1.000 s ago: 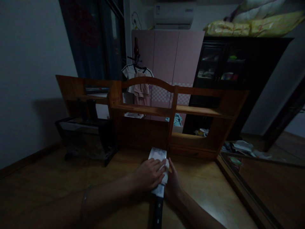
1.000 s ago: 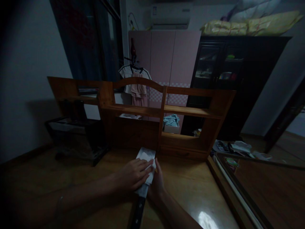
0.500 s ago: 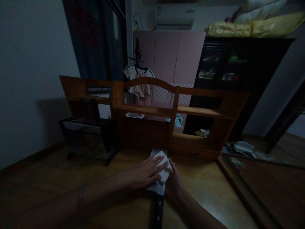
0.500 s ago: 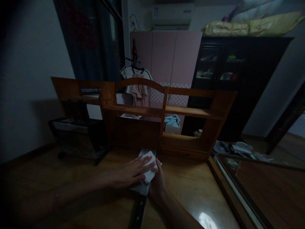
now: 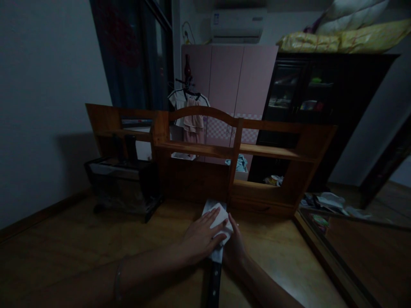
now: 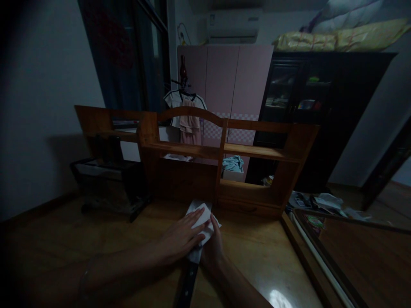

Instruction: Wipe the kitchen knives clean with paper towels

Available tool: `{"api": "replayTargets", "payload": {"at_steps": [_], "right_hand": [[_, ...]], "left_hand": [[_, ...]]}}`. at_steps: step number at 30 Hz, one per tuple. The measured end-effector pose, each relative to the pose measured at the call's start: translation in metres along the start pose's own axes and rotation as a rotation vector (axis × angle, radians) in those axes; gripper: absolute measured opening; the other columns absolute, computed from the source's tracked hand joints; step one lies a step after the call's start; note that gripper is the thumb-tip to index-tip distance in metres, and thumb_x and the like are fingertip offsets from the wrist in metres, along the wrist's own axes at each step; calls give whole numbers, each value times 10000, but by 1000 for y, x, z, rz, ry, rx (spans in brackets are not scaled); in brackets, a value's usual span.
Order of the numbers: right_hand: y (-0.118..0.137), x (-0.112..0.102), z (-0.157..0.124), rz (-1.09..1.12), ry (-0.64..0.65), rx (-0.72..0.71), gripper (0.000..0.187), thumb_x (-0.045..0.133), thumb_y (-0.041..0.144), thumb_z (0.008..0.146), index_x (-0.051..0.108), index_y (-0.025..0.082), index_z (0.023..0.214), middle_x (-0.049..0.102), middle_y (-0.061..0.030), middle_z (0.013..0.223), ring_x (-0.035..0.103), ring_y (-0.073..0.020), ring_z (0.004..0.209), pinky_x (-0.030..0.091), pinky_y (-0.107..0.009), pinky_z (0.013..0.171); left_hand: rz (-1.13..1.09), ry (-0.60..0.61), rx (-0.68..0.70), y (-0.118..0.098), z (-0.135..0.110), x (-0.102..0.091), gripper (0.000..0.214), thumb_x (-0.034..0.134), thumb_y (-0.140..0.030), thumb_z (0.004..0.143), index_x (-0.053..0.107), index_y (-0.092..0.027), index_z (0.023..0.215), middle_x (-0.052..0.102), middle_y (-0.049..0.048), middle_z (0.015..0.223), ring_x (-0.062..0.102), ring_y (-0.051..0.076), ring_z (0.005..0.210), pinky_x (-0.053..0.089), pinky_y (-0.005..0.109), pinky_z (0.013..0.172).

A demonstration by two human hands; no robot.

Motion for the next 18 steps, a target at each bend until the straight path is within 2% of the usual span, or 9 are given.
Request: {"api": "replayTargets", "payload": {"at_steps": [11, 18], "right_hand": [[-3, 5, -2, 68, 40, 44, 421, 612, 446, 817, 654, 153, 1116, 712, -83, 1037, 660, -242, 961, 502, -363, 838], [-5, 0, 3, 68, 50, 49, 435, 632, 463, 797, 654, 176, 1122, 708, -61, 1051, 658, -237, 959, 497, -369, 852]], "left_hand": [[-4, 12, 30, 8, -1, 10, 465, 307, -461, 984, 315, -367, 1440, 69, -20, 1575, 109, 223, 1436, 211, 428, 1158], [10, -5, 54, 9, -1, 11, 494, 317, -432, 988, 286, -297, 1462, 165, 11, 1562, 147, 205, 1430, 214, 397, 1160]]}}
Point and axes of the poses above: each hand's wrist, its own z-axis towards the middle knuckle, its own x-axis out of the palm, y = z × x, the point moved 7 cm from there along z, towards the middle knuckle
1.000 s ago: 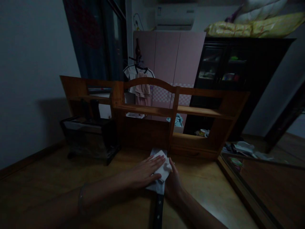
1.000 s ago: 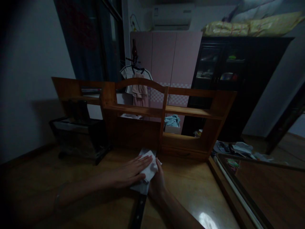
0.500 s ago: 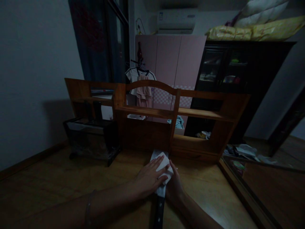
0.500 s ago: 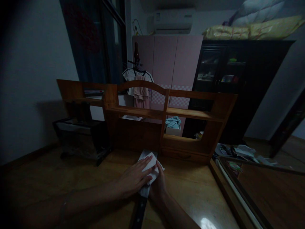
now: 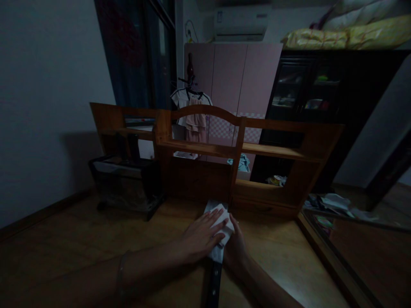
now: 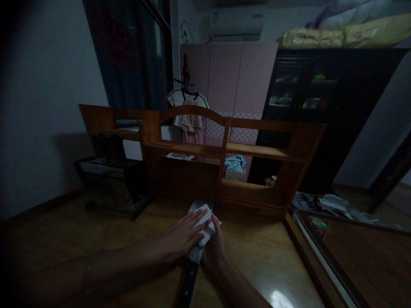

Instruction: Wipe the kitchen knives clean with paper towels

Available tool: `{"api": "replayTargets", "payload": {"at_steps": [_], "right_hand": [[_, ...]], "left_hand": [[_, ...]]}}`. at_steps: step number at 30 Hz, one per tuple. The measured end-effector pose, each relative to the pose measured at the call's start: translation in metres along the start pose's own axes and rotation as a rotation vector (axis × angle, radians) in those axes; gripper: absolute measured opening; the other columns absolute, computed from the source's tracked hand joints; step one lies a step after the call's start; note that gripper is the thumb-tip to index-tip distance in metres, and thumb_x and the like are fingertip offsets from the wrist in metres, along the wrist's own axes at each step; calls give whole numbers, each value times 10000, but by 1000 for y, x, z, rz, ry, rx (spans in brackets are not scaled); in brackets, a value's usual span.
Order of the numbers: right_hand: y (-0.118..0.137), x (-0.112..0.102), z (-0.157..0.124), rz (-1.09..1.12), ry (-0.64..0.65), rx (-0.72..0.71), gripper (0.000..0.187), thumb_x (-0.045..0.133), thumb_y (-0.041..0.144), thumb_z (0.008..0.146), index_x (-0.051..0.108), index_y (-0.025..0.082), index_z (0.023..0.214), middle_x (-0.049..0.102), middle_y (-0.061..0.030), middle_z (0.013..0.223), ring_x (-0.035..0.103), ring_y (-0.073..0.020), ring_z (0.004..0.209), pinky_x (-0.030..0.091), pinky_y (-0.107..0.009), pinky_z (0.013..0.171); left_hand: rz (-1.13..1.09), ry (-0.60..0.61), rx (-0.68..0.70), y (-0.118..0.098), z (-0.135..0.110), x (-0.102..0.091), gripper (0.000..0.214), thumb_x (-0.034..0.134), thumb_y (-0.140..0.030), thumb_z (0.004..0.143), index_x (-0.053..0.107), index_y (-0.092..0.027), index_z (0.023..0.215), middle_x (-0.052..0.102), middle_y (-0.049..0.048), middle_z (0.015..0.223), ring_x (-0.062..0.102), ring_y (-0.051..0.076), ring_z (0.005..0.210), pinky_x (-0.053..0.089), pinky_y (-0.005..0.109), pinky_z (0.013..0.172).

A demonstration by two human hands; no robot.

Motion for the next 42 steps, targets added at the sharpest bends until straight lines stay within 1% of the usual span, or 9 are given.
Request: {"api": "replayTargets", "payload": {"at_steps": [5, 7, 10, 16, 23, 29, 32, 37, 42], "right_hand": [[0, 0, 0, 8, -4, -2, 416, 611, 448, 817, 648, 176, 1130, 714, -55, 1025, 652, -234, 977, 500, -366, 845], [1, 2, -1, 12, -5, -10, 394, 609, 439, 820, 654, 181, 1115, 713, -50, 1033, 650, -229, 984, 504, -353, 837], [0, 7, -4, 9, -2, 5, 387, 628, 429, 806, 661, 177, 1098, 712, -59, 1032, 656, -234, 969, 513, -351, 816], [0, 10, -7, 0, -27, 31, 368, 649, 439, 784, 680, 169, 1033, 730, -64, 903, 677, -246, 893, 523, -374, 790], [0, 6, -5, 20, -42, 6, 351, 638, 408, 793, 675, 163, 1042, 727, -58, 952, 661, -244, 957, 510, -374, 830], [1, 2, -1, 36, -41, 22, 338, 597, 406, 822, 669, 169, 1051, 722, -44, 998, 641, -226, 1018, 498, -362, 862], [1, 4, -1, 30, -31, 27, 350, 598, 411, 817, 666, 170, 1060, 713, -45, 1041, 637, -228, 1026, 497, -363, 867], [-1, 11, -6, -8, -18, 49, 372, 631, 426, 794, 674, 149, 1038, 721, -82, 980, 662, -256, 955, 505, -386, 840], [0, 14, -10, -23, -28, 51, 400, 623, 462, 801, 673, 153, 1050, 726, -76, 887, 684, -246, 837, 529, -370, 763]], "left_hand": [[14, 14, 6, 2, -1, -1, 553, 298, -438, 991, 172, -255, 1498, 180, 40, 1556, 164, 193, 1427, 206, 380, 1160], [24, 14, 18, -1, -3, -4, 545, 305, -443, 988, 195, -269, 1492, 161, 31, 1561, 164, 202, 1427, 216, 388, 1157], [52, -16, 50, -6, -4, -10, 496, 324, -419, 987, 283, -288, 1463, 126, 8, 1570, 159, 227, 1428, 231, 407, 1155], [73, 0, 53, -9, -3, -10, 486, 321, -435, 984, 324, -280, 1445, 236, 25, 1546, 189, 252, 1419, 252, 457, 1140], [44, 15, 37, -7, -2, -5, 498, 304, -445, 987, 296, -281, 1457, 227, 26, 1548, 181, 207, 1424, 208, 417, 1155], [35, 13, 31, -4, -2, 0, 576, 311, -459, 981, 176, -245, 1498, 254, 38, 1536, 191, 201, 1421, 182, 392, 1158], [32, 14, 44, -4, -4, -1, 595, 308, -461, 981, 155, -220, 1503, 241, 59, 1538, 183, 198, 1423, 177, 379, 1162], [19, 38, 77, -10, -7, -8, 519, 320, -446, 983, 281, -262, 1467, 187, 38, 1555, 172, 218, 1426, 227, 390, 1152], [1, 32, 85, -14, -7, -13, 478, 331, -427, 984, 348, -278, 1438, 154, 31, 1565, 156, 240, 1428, 228, 412, 1150]]}}
Point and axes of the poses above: each hand's wrist, its own z-axis towards the middle knuckle, its own x-axis out of the palm, y = z × x, the point moved 7 cm from there along z, towards the middle knuckle
